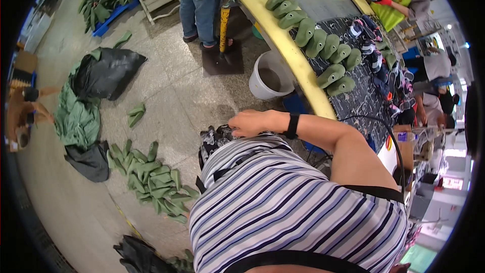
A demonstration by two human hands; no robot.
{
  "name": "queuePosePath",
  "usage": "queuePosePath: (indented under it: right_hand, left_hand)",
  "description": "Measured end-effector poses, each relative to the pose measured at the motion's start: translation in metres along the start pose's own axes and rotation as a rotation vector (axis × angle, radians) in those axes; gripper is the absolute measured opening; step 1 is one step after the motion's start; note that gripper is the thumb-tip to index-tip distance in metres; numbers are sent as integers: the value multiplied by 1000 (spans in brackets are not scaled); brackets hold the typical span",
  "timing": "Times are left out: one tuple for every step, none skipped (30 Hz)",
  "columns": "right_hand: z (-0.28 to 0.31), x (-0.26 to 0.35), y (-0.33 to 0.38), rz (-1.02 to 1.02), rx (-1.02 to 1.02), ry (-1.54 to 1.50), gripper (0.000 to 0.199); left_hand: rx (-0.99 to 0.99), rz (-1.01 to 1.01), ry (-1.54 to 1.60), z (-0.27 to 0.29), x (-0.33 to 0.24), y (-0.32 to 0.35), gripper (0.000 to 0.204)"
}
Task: Organizing and sorting green plastic shoe lasts and shoe uppers on a workbench and the floor.
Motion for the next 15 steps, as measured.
queuePosePath:
  right_hand:
    - [3, 7, -11, 43, -4, 16, 29]
    - [7, 9, -20, 32, -19, 16, 29]
    - [10, 9, -26, 10, -3, 59, 29]
    - [9, 8, -25, -17, 22, 101, 29]
    - [10, 10, -21, -32, 16, 103, 29]
    - [10, 9, -15, -85, 45, 85, 31]
    - [14, 7, -11, -130, 71, 73, 33]
    - [19, 6, -7, -136, 64, 81, 33]
    - [19, 2, 0, -158, 92, 103, 33]
    - [15, -3, 7, -183, 119, 116, 33]
    - [13, -11, 13, -211, 109, 96, 33]
    - [15, -16, 18, -218, 101, 95, 33]
    - [17, -21, 23, -238, 88, 80, 34]
    - [20, -26, 29, -251, 71, 60, 34]
    - [18, -33, 36, -251, 61, 53, 34]
  left_hand:
    - [9, 44, 101, 2, 8, -10, 27]
    - [20, 86, 201, 4, 15, -21, 25]
    - [33, 128, 303, 4, 19, -31, 23]
    - [54, 172, 410, -2, 18, -34, 21]
    - [76, 219, 517, -8, 15, -37, 20]
    - [100, 266, 625, -16, 11, -38, 19]
    - [115, 316, 734, -21, 5, -44, 18]
    - [130, 365, 842, -27, -2, -50, 18]
    - [146, 415, 950, -32, -10, -55, 18]
    - [170, 466, 1051, -33, -18, -56, 19]
    - [194, 519, 1151, -34, -28, -56, 20]
    - [220, 572, 1250, -35, -38, -56, 22]
    - [245, 628, 1347, -36, -50, -56, 23]
    - [265, 684, 1437, -40, -62, -67, 25]
    - [164, 675, 1449, -30, -61, -75, 19]
Point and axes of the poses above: each hand's wrist, its own y-axis away from the middle knuckle, its own z-axis out of the back of the hand, x = y × z, the point moved 7 cm from there along -y, towards the middle knuckle, and after that the axes turned 4 degrees about z, right-handed, at the moved point
